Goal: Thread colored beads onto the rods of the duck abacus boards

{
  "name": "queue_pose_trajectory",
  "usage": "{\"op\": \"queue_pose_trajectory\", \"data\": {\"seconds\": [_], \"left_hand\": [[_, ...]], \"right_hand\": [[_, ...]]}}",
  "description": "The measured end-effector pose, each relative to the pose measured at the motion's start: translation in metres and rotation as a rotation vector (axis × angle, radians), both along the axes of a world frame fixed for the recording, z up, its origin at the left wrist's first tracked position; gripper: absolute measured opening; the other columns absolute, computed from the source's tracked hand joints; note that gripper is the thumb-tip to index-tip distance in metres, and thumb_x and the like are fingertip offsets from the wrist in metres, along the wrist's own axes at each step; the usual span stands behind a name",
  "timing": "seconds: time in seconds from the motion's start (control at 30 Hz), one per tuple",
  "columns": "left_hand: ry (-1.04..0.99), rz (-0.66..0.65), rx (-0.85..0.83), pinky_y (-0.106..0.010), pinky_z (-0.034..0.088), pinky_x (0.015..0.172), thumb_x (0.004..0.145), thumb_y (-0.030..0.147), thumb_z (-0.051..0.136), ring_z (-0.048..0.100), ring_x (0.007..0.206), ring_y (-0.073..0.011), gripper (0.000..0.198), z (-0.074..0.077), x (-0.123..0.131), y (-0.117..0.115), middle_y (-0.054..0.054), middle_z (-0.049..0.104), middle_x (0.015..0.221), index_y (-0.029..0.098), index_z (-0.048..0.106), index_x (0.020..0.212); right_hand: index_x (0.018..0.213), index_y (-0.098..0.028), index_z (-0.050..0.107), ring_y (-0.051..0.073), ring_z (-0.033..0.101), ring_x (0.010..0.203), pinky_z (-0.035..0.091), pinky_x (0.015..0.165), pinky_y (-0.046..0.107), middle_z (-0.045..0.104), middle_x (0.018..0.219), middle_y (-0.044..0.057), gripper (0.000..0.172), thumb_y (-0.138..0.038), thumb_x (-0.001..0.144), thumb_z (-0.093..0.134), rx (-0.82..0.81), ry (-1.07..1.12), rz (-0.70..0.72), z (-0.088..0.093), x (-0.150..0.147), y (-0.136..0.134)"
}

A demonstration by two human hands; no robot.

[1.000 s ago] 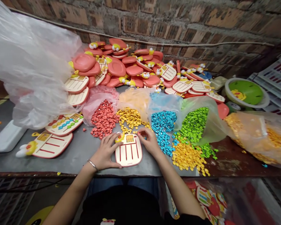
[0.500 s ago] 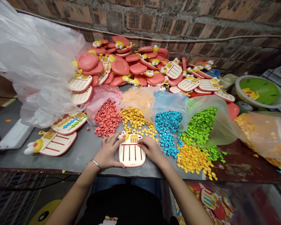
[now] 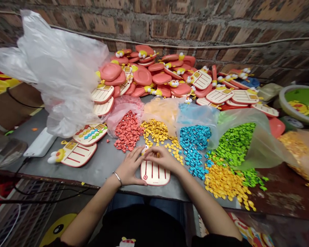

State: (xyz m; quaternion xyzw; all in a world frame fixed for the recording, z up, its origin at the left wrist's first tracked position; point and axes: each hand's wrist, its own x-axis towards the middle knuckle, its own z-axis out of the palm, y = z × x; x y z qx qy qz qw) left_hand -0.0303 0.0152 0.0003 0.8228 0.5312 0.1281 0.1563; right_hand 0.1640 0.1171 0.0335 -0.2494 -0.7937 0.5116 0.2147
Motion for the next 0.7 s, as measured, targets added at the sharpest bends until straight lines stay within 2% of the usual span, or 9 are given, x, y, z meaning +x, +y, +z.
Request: {"op": "queue_pose_trajectory", "data": {"seconds": [0.07, 0.13, 0.27, 0.37, 0.43, 0.5, 0.6, 0.7], "left_hand": [[0.003, -0.017, 0.012, -0.053, 0.021, 0.114, 0.062, 0.078, 0.065, 0.013, 0.145, -0.0387, 0.109, -0.002, 0.001, -0.001, -0.019, 0.016, 0.159, 0.015, 0.036, 0.146], [0.000, -0.020, 0.022, -0.054, 0.022, 0.114, 0.063, 0.076, 0.067, 0.012, 0.146, -0.0390, 0.105, -0.003, 0.001, -0.001, -0.019, 0.017, 0.158, 0.016, 0.039, 0.145], [-0.002, -0.004, 0.012, -0.056, 0.025, 0.112, 0.061, 0.076, 0.067, 0.016, 0.144, -0.0413, 0.106, -0.008, 0.000, -0.001, -0.023, 0.021, 0.156, 0.015, 0.040, 0.144], [0.015, 0.032, 0.014, -0.058, 0.025, 0.111, 0.062, 0.074, 0.068, 0.017, 0.143, -0.0430, 0.105, -0.011, 0.000, -0.001, -0.022, 0.021, 0.155, 0.016, 0.040, 0.144], [0.028, 0.043, 0.028, -0.058, 0.025, 0.112, 0.063, 0.072, 0.069, 0.016, 0.144, -0.0426, 0.102, -0.011, 0.000, -0.001, -0.021, 0.021, 0.156, 0.017, 0.041, 0.144], [0.035, 0.045, 0.047, -0.057, 0.024, 0.112, 0.064, 0.070, 0.069, 0.014, 0.144, -0.0421, 0.100, -0.010, 0.000, -0.001, -0.021, 0.018, 0.157, 0.017, 0.041, 0.145], [0.029, 0.042, 0.078, -0.057, 0.024, 0.112, 0.065, 0.066, 0.070, 0.013, 0.144, -0.0419, 0.098, -0.008, 0.001, -0.002, -0.019, 0.012, 0.159, 0.019, 0.039, 0.145], [0.014, 0.039, 0.091, -0.056, 0.024, 0.112, 0.065, 0.061, 0.073, 0.013, 0.144, -0.0415, 0.096, -0.006, 0.002, -0.003, -0.017, 0.010, 0.160, 0.020, 0.040, 0.145]], "right_hand": [[0.091, -0.017, 0.068, 0.018, 0.064, 0.079, 0.046, 0.072, 0.027, 0.071, 0.087, 0.005, 0.012, -0.026, 0.088, 0.061, 0.135, -0.048, -0.159, 0.002, -0.018, 0.019], [0.090, -0.016, 0.067, 0.018, 0.063, 0.081, 0.045, 0.074, 0.028, 0.071, 0.089, 0.006, 0.007, -0.018, 0.086, 0.062, 0.306, -0.201, -0.198, 0.001, -0.043, 0.035], [0.093, -0.016, 0.067, 0.023, 0.063, 0.088, 0.043, 0.075, 0.029, 0.070, 0.092, 0.010, 0.013, -0.013, 0.080, 0.066, 0.607, -0.536, -0.056, -0.006, -0.091, 0.052], [0.095, -0.016, 0.067, 0.023, 0.062, 0.088, 0.043, 0.074, 0.029, 0.068, 0.092, 0.011, 0.016, -0.010, 0.081, 0.061, 0.665, -0.577, -0.011, -0.009, -0.107, 0.054], [0.092, -0.016, 0.066, 0.020, 0.060, 0.087, 0.044, 0.074, 0.027, 0.067, 0.092, 0.009, 0.016, -0.006, 0.080, 0.059, 0.606, -0.463, -0.008, -0.006, -0.102, 0.054], [0.089, -0.016, 0.065, 0.017, 0.059, 0.085, 0.045, 0.075, 0.025, 0.065, 0.091, 0.006, 0.015, -0.005, 0.080, 0.060, 0.502, -0.266, -0.032, -0.001, -0.085, 0.054], [0.089, -0.017, 0.065, 0.016, 0.061, 0.083, 0.048, 0.074, 0.026, 0.064, 0.089, 0.005, 0.007, -0.013, 0.084, 0.062, 0.363, -0.012, -0.146, 0.006, -0.040, 0.049], [0.091, -0.019, 0.067, 0.019, 0.064, 0.086, 0.051, 0.073, 0.029, 0.067, 0.093, 0.006, 0.007, -0.022, 0.087, 0.062, 0.333, 0.034, -0.299, 0.007, 0.011, 0.037]]}}
